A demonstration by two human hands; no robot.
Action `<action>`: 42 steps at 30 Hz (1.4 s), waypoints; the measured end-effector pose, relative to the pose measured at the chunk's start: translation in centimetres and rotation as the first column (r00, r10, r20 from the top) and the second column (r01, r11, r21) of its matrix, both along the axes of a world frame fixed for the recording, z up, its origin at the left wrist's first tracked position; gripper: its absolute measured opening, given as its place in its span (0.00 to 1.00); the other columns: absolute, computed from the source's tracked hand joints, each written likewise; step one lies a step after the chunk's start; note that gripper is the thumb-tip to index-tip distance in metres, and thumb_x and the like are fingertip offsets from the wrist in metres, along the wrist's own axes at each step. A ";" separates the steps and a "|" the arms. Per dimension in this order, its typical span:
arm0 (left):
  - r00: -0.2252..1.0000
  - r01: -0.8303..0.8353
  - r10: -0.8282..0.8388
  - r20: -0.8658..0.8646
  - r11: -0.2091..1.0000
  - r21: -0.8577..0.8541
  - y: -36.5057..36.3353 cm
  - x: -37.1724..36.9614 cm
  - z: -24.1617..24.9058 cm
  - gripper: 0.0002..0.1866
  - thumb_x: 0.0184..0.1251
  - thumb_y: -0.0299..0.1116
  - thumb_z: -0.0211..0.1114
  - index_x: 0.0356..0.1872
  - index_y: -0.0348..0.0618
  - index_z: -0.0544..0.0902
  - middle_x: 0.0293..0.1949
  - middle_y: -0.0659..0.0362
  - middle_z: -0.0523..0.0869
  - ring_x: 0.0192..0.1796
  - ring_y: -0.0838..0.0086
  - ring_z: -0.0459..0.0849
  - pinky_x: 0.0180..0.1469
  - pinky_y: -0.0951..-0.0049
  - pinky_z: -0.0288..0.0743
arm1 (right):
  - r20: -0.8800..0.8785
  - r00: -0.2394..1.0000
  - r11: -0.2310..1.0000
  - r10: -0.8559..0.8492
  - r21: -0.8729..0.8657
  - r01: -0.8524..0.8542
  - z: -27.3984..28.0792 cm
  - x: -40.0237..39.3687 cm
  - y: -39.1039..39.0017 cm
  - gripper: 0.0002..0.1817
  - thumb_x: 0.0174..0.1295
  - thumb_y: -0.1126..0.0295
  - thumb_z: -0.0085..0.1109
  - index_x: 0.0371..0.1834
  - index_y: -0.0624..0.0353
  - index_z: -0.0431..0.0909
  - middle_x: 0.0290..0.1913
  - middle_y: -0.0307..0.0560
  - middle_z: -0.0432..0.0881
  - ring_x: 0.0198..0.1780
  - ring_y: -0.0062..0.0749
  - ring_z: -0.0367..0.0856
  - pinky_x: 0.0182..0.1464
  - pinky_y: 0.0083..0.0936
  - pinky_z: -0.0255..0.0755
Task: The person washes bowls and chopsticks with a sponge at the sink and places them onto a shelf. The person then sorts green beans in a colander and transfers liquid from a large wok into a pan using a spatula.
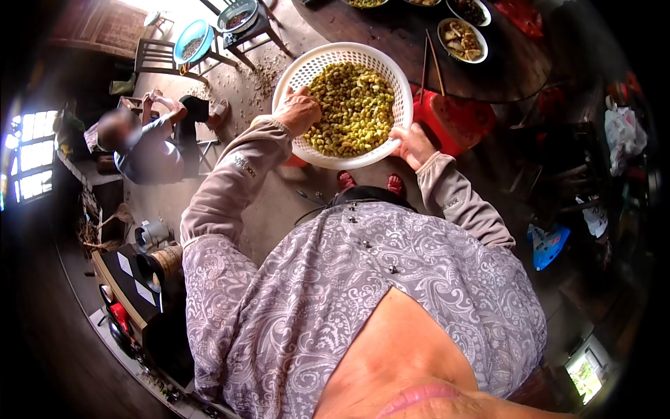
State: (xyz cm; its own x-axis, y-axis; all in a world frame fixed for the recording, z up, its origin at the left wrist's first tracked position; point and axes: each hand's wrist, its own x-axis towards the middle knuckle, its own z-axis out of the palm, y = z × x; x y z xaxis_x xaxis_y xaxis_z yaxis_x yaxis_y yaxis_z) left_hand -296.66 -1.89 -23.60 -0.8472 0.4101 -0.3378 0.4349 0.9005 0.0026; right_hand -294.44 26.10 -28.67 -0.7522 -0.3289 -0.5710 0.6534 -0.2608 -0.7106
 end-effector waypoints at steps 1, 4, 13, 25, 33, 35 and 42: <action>1.000 -0.003 0.003 -0.015 1.000 0.028 0.4 0.2 -0.1 0.10 0.51 0.30 0.59 0.34 0.53 0.87 0.37 0.66 0.83 0.48 0.68 0.70 0.51 0.56 0.60 | -0.006 1.000 1.000 0.007 -0.003 -0.007 -0.2 0.5 0.1 0.18 0.54 0.78 0.52 0.49 0.67 0.64 0.42 0.49 0.74 0.39 0.35 0.79 0.38 0.34 0.80; 0.991 0.011 0.022 -0.133 0.971 0.239 0.7 -0.7 -2.0 0.15 0.53 0.25 0.58 0.41 0.54 0.85 0.46 0.67 0.83 0.52 0.67 0.71 0.56 0.49 0.58 | 0.008 1.000 1.000 -0.008 0.019 0.007 -0.8 0.9 -0.1 0.18 0.54 0.78 0.53 0.48 0.67 0.64 0.42 0.49 0.75 0.39 0.35 0.80 0.38 0.34 0.80; 0.996 0.030 -0.008 -0.092 0.969 0.246 5.2 -2.2 -1.3 0.18 0.61 0.30 0.52 0.51 0.61 0.80 0.47 0.67 0.83 0.54 0.68 0.70 0.54 0.58 0.61 | 0.013 0.999 0.998 0.047 -0.031 -0.047 -0.6 2.8 -0.9 0.16 0.53 0.77 0.53 0.45 0.66 0.65 0.38 0.46 0.74 0.36 0.34 0.79 0.39 0.34 0.80; 0.982 0.184 -0.161 -0.099 0.936 0.299 5.0 1.3 -4.6 0.13 0.56 0.28 0.55 0.41 0.49 0.83 0.33 0.50 0.84 0.40 0.57 0.82 0.45 0.59 0.74 | -0.016 0.999 1.000 -0.028 -0.007 0.028 -0.9 5.0 -1.1 0.12 0.53 0.77 0.54 0.41 0.63 0.69 0.34 0.41 0.72 0.34 0.29 0.76 0.36 0.35 0.80; 0.988 0.153 -0.123 -0.090 0.783 0.603 6.3 1.5 0.9 0.10 0.59 0.26 0.54 0.38 0.44 0.83 0.32 0.49 0.84 0.37 0.58 0.83 0.40 0.62 0.76 | -0.052 0.991 0.992 -0.126 -0.004 0.126 -1.2 4.9 0.1 0.22 0.49 0.75 0.54 0.48 0.69 0.60 0.39 0.52 0.71 0.36 0.41 0.78 0.33 0.41 0.82; 0.985 0.166 -0.095 -0.146 0.761 0.627 5.2 0.2 1.4 0.12 0.54 0.21 0.57 0.39 0.42 0.83 0.32 0.51 0.83 0.35 0.59 0.83 0.39 0.64 0.76 | -0.040 0.986 0.987 -0.159 0.012 0.159 0.4 4.8 -0.7 0.18 0.51 0.78 0.52 0.47 0.62 0.63 0.39 0.47 0.73 0.36 0.34 0.78 0.35 0.36 0.80; 0.966 0.173 -0.027 -0.257 0.805 0.567 4.2 1.1 6.3 0.02 0.54 0.26 0.57 0.25 0.39 0.77 0.34 0.50 0.79 0.38 0.60 0.80 0.38 0.60 0.73 | -0.074 0.929 0.932 -0.363 -0.030 0.362 1.2 5.5 -1.2 0.18 0.53 0.78 0.51 0.48 0.67 0.64 0.35 0.47 0.75 0.30 0.35 0.79 0.37 0.38 0.81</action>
